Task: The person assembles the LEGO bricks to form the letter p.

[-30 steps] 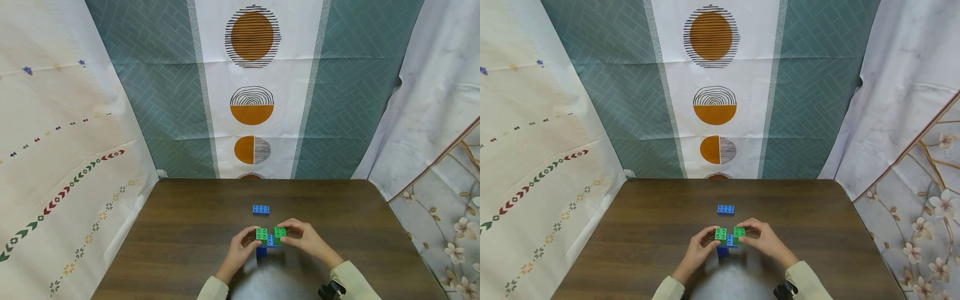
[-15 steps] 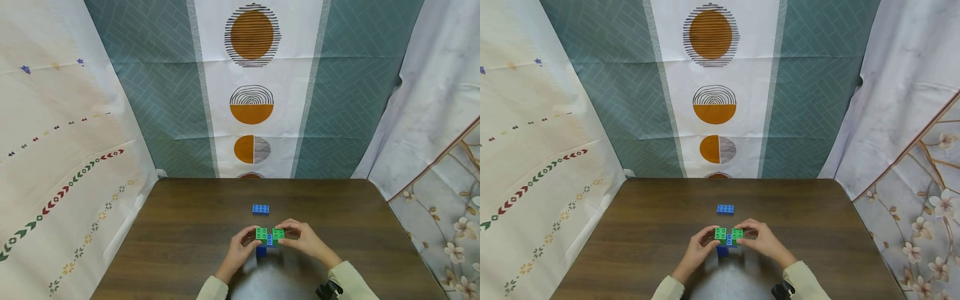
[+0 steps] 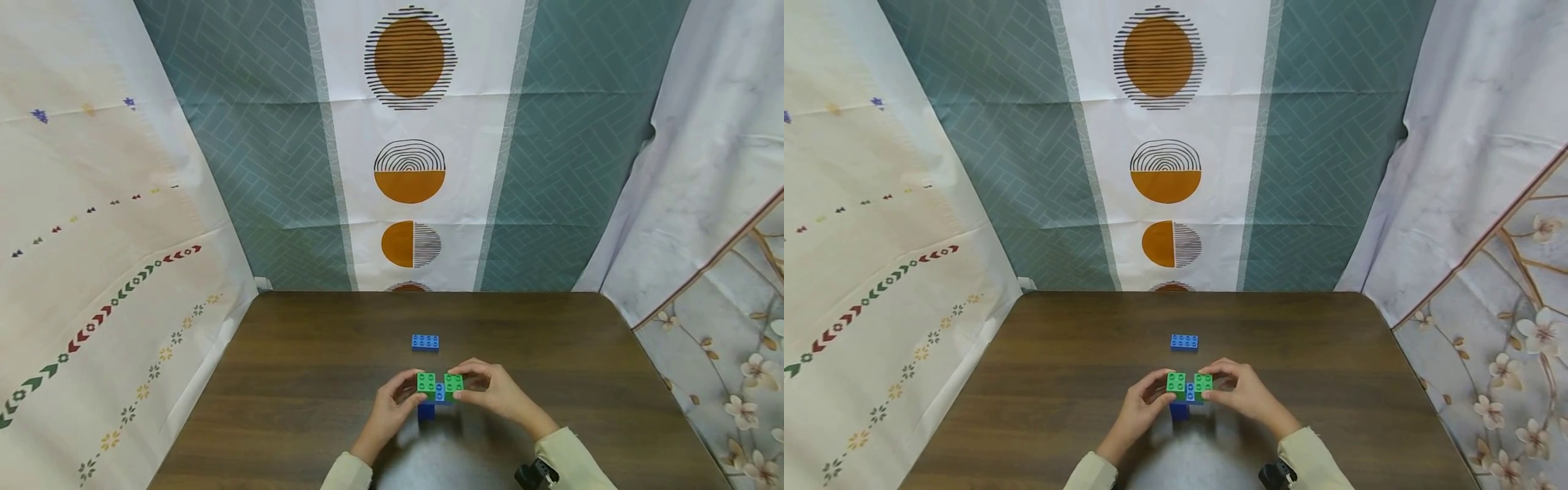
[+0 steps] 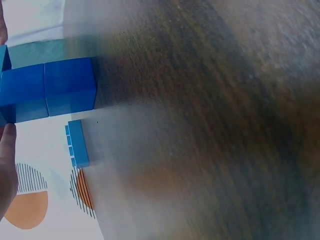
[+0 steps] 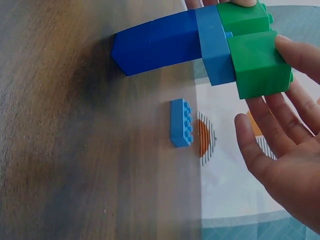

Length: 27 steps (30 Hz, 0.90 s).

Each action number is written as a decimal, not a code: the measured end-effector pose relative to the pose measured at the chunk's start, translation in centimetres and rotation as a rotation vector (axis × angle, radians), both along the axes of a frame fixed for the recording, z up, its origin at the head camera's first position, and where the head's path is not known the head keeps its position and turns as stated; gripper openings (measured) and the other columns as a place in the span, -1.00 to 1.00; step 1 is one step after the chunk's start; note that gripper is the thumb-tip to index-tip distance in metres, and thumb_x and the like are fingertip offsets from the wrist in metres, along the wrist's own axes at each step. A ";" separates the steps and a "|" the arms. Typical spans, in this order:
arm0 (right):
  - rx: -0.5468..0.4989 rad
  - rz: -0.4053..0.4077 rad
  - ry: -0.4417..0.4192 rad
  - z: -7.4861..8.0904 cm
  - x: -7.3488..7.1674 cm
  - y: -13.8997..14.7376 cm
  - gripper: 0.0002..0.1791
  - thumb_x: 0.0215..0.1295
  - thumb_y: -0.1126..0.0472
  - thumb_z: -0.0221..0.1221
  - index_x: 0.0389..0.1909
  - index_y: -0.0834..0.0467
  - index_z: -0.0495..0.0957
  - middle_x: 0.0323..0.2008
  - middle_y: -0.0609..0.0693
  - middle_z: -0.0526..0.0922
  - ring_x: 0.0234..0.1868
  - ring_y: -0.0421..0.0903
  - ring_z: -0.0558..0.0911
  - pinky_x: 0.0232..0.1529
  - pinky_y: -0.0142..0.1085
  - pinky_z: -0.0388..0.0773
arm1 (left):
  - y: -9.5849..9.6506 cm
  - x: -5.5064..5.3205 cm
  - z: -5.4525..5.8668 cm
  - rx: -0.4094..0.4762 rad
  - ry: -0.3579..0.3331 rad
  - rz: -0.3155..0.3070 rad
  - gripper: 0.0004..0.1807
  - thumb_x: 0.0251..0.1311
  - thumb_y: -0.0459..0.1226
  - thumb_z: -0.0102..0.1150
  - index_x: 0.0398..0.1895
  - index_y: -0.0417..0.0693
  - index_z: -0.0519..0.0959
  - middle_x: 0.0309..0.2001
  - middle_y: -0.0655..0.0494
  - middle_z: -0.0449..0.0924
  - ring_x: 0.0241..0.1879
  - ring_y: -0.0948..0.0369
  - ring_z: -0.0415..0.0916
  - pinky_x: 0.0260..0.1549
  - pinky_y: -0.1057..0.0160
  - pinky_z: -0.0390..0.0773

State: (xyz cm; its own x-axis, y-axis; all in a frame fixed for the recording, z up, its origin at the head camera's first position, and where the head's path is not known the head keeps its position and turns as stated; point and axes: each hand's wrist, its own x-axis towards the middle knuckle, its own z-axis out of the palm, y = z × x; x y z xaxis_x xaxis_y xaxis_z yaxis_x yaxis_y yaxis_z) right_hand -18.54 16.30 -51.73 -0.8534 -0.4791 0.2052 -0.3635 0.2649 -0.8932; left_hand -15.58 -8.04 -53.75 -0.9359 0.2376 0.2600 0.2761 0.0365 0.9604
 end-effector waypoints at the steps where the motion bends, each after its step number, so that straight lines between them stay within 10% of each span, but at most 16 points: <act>1: 0.003 -0.005 -0.009 0.0 0.0 0.0 -0.62 0.16 0.18 0.36 0.01 0.16 0.61 -0.07 0.06 0.62 -0.14 -0.17 0.61 -0.18 -0.29 0.63 | 0.0 0.0 0.0 -0.002 0.002 0.001 -0.59 0.18 -0.39 0.27 0.10 -0.31 0.49 0.05 -0.16 0.57 0.05 0.06 0.53 0.06 0.10 0.54; 12: 0.004 0.026 -0.004 0.2 -0.1 0.0 -0.62 0.20 0.18 0.32 0.04 0.17 0.59 -0.06 0.09 0.60 -0.11 -0.13 0.61 -0.17 -0.29 0.62 | 0.0 0.3 0.2 -0.001 0.008 0.002 -0.58 0.20 -0.39 0.25 0.12 -0.36 0.46 0.04 -0.22 0.55 0.07 -0.13 0.49 0.06 -0.02 0.52; 20: -0.007 0.137 -0.167 0.8 -0.9 0.9 -0.59 0.29 0.24 0.23 0.14 0.24 0.50 0.05 0.16 0.54 0.05 0.12 0.53 -0.09 -0.30 0.60 | 0.2 0.1 0.1 0.015 0.014 -0.004 -0.60 0.19 -0.43 0.24 0.10 -0.37 0.47 0.04 -0.29 0.53 0.06 -0.21 0.47 0.05 -0.07 0.50; 27: 0.011 0.117 -0.184 1.2 -1.7 1.0 -0.61 0.38 0.18 0.14 0.19 0.21 0.47 0.09 0.17 0.57 0.08 0.04 0.54 -0.01 -0.38 0.55 | 0.1 -0.7 -2.4 0.014 0.028 0.023 -0.60 0.18 -0.42 0.25 0.10 -0.24 0.50 0.05 -0.20 0.55 0.06 -0.05 0.52 0.04 0.04 0.54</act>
State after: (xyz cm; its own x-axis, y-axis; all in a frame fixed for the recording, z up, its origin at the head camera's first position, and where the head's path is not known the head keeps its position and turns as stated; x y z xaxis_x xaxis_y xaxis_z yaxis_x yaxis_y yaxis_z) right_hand -20.20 17.26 -50.53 -0.8146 -0.5782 0.0450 -0.2230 0.2405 -0.9447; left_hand -16.29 -7.93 -56.17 -0.9333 0.2121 0.2896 0.3025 0.0303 0.9527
